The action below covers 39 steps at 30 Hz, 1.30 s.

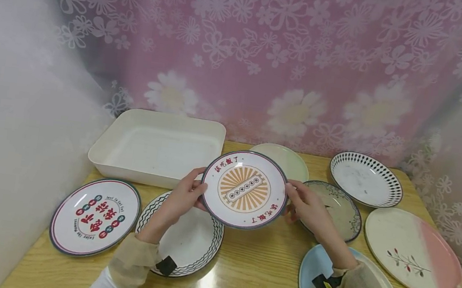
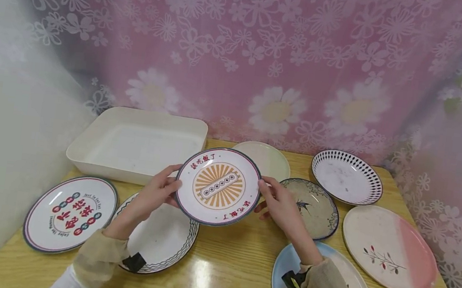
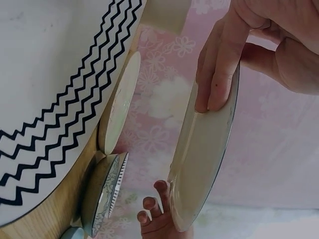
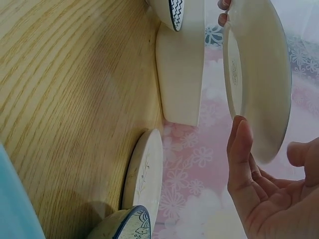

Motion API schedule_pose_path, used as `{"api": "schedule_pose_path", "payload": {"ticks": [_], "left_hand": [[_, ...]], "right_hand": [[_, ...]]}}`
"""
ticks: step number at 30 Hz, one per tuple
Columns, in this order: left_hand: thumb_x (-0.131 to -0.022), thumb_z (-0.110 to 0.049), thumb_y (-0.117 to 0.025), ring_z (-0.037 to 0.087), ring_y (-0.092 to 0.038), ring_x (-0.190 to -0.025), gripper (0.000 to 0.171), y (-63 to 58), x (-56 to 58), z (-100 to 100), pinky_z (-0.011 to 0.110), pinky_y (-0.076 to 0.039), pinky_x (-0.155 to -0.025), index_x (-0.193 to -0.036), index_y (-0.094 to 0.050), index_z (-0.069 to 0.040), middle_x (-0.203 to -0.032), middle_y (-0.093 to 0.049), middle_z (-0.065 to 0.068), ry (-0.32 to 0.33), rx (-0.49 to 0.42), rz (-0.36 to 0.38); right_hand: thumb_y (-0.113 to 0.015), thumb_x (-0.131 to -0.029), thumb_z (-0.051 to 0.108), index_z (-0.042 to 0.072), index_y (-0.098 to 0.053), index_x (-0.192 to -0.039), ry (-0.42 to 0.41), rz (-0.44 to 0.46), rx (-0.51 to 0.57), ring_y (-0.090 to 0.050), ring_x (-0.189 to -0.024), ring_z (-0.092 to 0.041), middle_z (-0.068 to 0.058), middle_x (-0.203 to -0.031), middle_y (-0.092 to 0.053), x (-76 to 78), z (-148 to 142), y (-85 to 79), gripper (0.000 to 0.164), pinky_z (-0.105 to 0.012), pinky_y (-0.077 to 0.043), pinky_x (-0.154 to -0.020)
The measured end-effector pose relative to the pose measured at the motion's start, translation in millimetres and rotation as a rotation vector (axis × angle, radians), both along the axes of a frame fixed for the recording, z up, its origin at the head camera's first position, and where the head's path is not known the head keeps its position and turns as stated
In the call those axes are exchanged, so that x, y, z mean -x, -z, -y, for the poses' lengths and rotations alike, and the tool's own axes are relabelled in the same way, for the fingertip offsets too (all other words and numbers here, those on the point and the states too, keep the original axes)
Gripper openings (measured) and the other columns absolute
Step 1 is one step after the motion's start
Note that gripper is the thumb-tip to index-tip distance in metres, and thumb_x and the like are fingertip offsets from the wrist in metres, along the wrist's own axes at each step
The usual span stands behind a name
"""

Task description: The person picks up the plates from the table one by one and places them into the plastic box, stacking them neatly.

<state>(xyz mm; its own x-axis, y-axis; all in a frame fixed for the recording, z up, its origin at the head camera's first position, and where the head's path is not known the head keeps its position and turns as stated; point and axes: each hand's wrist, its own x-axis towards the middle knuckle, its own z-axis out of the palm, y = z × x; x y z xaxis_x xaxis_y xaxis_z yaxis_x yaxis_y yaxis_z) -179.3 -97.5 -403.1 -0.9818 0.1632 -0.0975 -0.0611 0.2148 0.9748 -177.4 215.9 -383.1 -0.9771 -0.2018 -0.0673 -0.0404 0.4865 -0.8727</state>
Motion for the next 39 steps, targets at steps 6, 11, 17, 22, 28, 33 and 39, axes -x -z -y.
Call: {"api": "schedule_pose_path", "payload": {"ticks": [6,11,17,22,28,33,39], "left_hand": [[-0.107,-0.005,-0.046,0.015,-0.067,-0.062,0.051,-5.5,5.9,9.7,0.026,-0.06,-0.066,-0.155,-0.032,-0.002,-0.107,-0.067,0.025,-0.015,-0.011,-0.027],[-0.107,-0.006,-0.045,0.012,-0.064,-0.062,0.051,-7.3,12.8,20.5,0.021,-0.057,-0.064,-0.156,-0.031,-0.002,-0.104,-0.066,0.024,-0.056,-0.024,-0.016],[-0.108,-0.007,-0.042,0.01,-0.064,-0.065,0.052,-14.5,17.7,38.0,0.023,-0.06,-0.071,-0.157,-0.026,0.0,-0.111,-0.064,0.028,-0.095,-0.044,-0.014],[-0.109,-0.008,-0.039,0.007,-0.065,-0.068,0.053,-20.8,30.1,56.2,0.021,-0.059,-0.072,-0.158,-0.022,-0.001,-0.12,-0.061,0.03,-0.154,-0.064,-0.002],[-0.109,-0.009,-0.037,0.004,-0.068,-0.068,0.054,-25.9,45.5,77.7,0.019,-0.059,-0.074,-0.158,-0.019,0.001,-0.107,-0.065,0.018,-0.218,-0.082,0.003],[-0.109,-0.011,-0.035,0.002,-0.068,-0.067,0.056,-29.1,53.9,92.8,0.02,-0.059,-0.074,-0.16,-0.014,0.001,-0.102,-0.062,0.011,-0.259,-0.091,0.032],[-0.109,-0.01,-0.032,0.001,-0.068,-0.064,0.055,-24.2,63.8,106.2,0.018,-0.059,-0.071,-0.159,-0.012,0.003,-0.101,-0.06,0.01,-0.297,-0.092,0.072]], "right_hand": [[-0.038,-0.11,0.041,0.0,-0.04,-0.151,-0.007,-0.001,0.072,-0.07,-0.078,-0.029,-0.026,-0.111,-0.067,-1.4,0.3,0.5,0.057,-0.035,-0.06,-0.06],[-0.038,-0.11,0.041,0.004,-0.044,-0.149,-0.024,0.005,0.068,-0.07,-0.078,-0.027,-0.024,-0.108,-0.069,-2.9,0.3,1.8,0.054,-0.032,-0.058,-0.058],[-0.039,-0.11,0.039,0.001,-0.057,-0.134,-0.061,-0.012,0.055,-0.069,-0.079,-0.025,-0.02,-0.107,-0.068,-5.5,1.5,3.3,0.048,-0.037,-0.06,-0.061],[-0.041,-0.11,0.036,-0.001,-0.063,-0.111,-0.08,-0.025,0.055,-0.069,-0.079,-0.024,-0.018,-0.104,-0.066,-7.9,2.1,4.0,0.043,-0.037,-0.06,-0.062],[-0.043,-0.11,0.033,-0.001,-0.062,-0.106,-0.094,-0.028,0.081,-0.069,-0.081,-0.032,-0.018,-0.102,-0.066,-9.1,3.4,5.8,0.039,-0.036,-0.06,-0.06],[-0.043,-0.11,0.03,-0.001,-0.061,-0.106,-0.099,-0.029,0.095,-0.068,-0.081,-0.035,-0.018,-0.1,-0.065,-10.7,4.5,5.7,0.036,-0.036,-0.06,-0.06],[-0.044,-0.11,0.029,-0.001,-0.06,-0.108,-0.093,-0.026,0.102,-0.069,-0.079,-0.031,-0.018,-0.101,-0.065,-13.7,5.5,3.2,0.034,-0.035,-0.06,-0.061]]}}
